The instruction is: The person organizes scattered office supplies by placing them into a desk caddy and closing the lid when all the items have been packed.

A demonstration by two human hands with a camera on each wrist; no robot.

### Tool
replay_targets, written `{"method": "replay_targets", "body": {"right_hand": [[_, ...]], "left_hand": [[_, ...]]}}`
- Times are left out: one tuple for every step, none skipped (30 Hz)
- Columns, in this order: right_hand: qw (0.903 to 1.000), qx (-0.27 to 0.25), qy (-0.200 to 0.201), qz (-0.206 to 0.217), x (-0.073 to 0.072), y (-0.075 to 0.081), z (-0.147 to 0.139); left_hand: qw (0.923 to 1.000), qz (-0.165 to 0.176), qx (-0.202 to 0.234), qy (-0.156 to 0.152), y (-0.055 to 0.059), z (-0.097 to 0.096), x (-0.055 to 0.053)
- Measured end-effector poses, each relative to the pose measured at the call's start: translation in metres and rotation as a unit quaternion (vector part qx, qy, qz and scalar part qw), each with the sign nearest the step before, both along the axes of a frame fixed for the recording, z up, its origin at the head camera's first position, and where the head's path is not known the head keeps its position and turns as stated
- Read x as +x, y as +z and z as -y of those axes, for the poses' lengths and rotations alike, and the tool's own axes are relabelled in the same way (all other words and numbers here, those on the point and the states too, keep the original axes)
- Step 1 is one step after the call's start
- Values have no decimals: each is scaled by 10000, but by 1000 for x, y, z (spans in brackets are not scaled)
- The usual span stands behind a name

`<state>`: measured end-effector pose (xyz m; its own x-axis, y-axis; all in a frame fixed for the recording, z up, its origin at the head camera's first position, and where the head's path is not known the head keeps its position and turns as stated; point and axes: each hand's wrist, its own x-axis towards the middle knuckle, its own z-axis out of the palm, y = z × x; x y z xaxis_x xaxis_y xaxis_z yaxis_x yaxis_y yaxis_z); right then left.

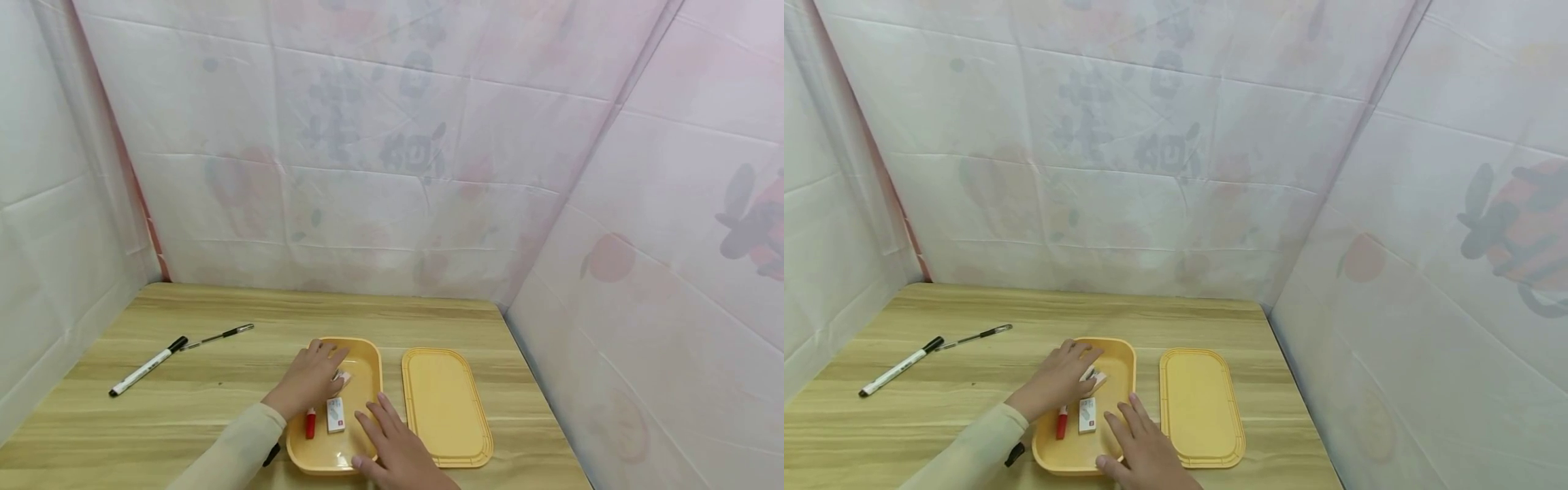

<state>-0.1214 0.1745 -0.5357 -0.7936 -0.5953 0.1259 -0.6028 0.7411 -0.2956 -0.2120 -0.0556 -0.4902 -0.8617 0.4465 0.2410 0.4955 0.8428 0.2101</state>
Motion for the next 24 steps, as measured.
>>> {"method": "replay_targets", "body": {"right_hand": [[10000,-12,1,14,0,0,0],[10000,-14,1,18,0,0,0],[10000,-17,4,20,0,1,0],[10000,-11,9,11,0,1,0],[10000,-5,20,-4,0,1,0],[10000,7,22,-20,0,1,0],[10000,27,22,-65,-1,0,0],[9999,41,29,-89,-1,0,0],[9999,44,43,-108,-2,0,0],[9999,36,44,-124,-2,0,0],[9999,21,54,-121,-2,-1,1],[9999,23,50,-136,-2,-1,1],[9999,20,68,-156,-2,-1,1],[9998,13,82,-157,-2,-1,1],[9998,10,90,-187,-2,-2,1],[9997,20,89,-232,-2,-2,2],[9996,38,95,-281,-2,-2,2],[9993,67,96,-348,-2,-2,2],[9992,80,101,-380,-2,-2,2],[9991,102,87,-403,-2,-2,2],[9991,105,71,-398,-2,-1,2],[9992,108,61,-373,-2,-1,2],[9995,97,41,-310,-2,0,2],[9996,86,22,-249,-2,0,1]], "left_hand": [[10000,29,-3,-3,0,1,0],[10000,73,0,-5,0,3,0],[9999,104,-1,-16,0,4,0],[9999,140,-4,-23,0,6,0],[9998,177,-10,-23,-1,7,0],[9998,205,-43,-14,-1,9,0],[9998,209,-64,3,-2,10,-1],[9998,204,-70,34,-2,11,-1],[9997,221,-55,87,-3,13,-2],[9996,226,-42,142,-3,14,-2],[9995,235,-15,211,-4,16,-2],[9993,239,36,275,-4,18,-3],[9990,260,114,338,-5,20,-3],[9987,282,179,398,-5,22,-3],[9982,313,220,459,-5,24,-3],[9980,302,244,493,-6,26,-3],[9979,284,225,532,-7,29,-3],[9981,239,184,546,-8,32,-4],[9981,197,104,573,-10,35,-4],[9981,157,47,601,-11,38,-5],[9980,123,6,623,-13,41,-5],[9979,83,-29,648,-14,44,-6],[9976,84,-39,681,-15,47,-6],[9974,94,-20,710,-16,50,-7]]}}
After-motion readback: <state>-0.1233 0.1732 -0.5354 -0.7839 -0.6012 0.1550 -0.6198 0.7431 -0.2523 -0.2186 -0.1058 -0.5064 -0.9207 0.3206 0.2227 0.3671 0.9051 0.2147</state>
